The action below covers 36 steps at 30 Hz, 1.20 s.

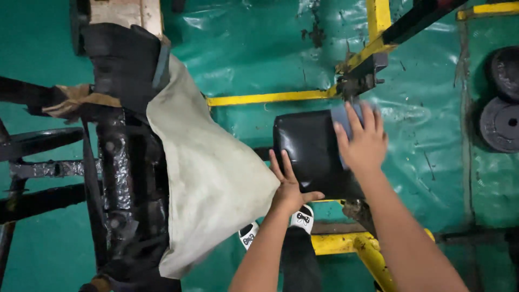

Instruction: Cleaning and wiping down various gym machines and weight benches with a cloth.

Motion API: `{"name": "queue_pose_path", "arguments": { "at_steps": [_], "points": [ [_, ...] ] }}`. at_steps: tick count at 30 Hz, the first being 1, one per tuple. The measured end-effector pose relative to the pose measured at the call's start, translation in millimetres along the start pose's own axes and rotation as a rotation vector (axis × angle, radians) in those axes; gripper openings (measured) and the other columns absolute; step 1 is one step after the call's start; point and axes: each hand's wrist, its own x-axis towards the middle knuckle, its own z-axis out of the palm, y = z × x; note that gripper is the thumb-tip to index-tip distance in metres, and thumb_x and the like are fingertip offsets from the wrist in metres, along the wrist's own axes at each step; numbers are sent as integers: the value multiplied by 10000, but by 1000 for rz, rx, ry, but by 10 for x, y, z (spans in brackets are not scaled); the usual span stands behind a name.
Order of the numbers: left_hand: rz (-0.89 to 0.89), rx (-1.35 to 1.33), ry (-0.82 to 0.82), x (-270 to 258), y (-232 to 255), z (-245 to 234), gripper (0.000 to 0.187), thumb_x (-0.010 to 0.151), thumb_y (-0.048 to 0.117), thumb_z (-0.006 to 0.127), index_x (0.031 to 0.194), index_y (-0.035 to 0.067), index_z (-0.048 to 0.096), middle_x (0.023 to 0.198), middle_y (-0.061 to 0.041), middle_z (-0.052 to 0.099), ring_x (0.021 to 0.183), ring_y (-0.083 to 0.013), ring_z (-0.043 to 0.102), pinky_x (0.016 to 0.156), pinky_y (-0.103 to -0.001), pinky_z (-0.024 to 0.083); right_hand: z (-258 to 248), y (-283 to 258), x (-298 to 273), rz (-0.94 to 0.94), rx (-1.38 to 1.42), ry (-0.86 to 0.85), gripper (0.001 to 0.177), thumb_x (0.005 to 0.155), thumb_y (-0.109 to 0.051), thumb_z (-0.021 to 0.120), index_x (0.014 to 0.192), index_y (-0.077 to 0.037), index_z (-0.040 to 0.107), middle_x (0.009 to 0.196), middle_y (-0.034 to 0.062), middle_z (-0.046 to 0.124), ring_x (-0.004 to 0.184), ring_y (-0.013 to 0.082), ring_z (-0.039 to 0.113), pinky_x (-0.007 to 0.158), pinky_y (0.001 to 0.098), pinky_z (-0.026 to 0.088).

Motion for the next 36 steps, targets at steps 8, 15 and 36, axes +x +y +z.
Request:
{"name": "queue_pose_path", "arguments": {
  "at_steps": [8, 15, 36],
  "points": [
    [158, 271, 178, 124, -172, 359, 1646, 507, 745, 870, 1584, 99, -193, 1632, -214, -224, 1522, -435, 7, 1231, -613, 88, 55, -749, -614, -249, -204, -58, 565, 934, -485, 648, 1466, -303, 600, 1566, 29, 498, 1494, 334, 384, 1194, 693, 177],
    [12, -60, 13, -4, 15, -89, 1722, 397, 696, 913, 1608, 101, -157, 1671, -256, -201, 1552, -520, -16, 1252, -576, 96, -67, -189, -655, -361, -176, -6, 544, 899, -467, 685, 1407, -280, 635, 1549, 57, 531, 1452, 327, 444, 1194, 652, 247],
    [0, -128, -14, -48, -17, 22, 1738, 428, 592, 988, 1607, 127, -201, 1683, -248, -224, 1562, -485, -50, 1248, -528, 102, 235, -14, -258, -121, -269, 164, 557, 1015, -440, 620, 1514, -192, 626, 1633, 84, 512, 1457, 381, 455, 1169, 595, 324]
  ]
}}
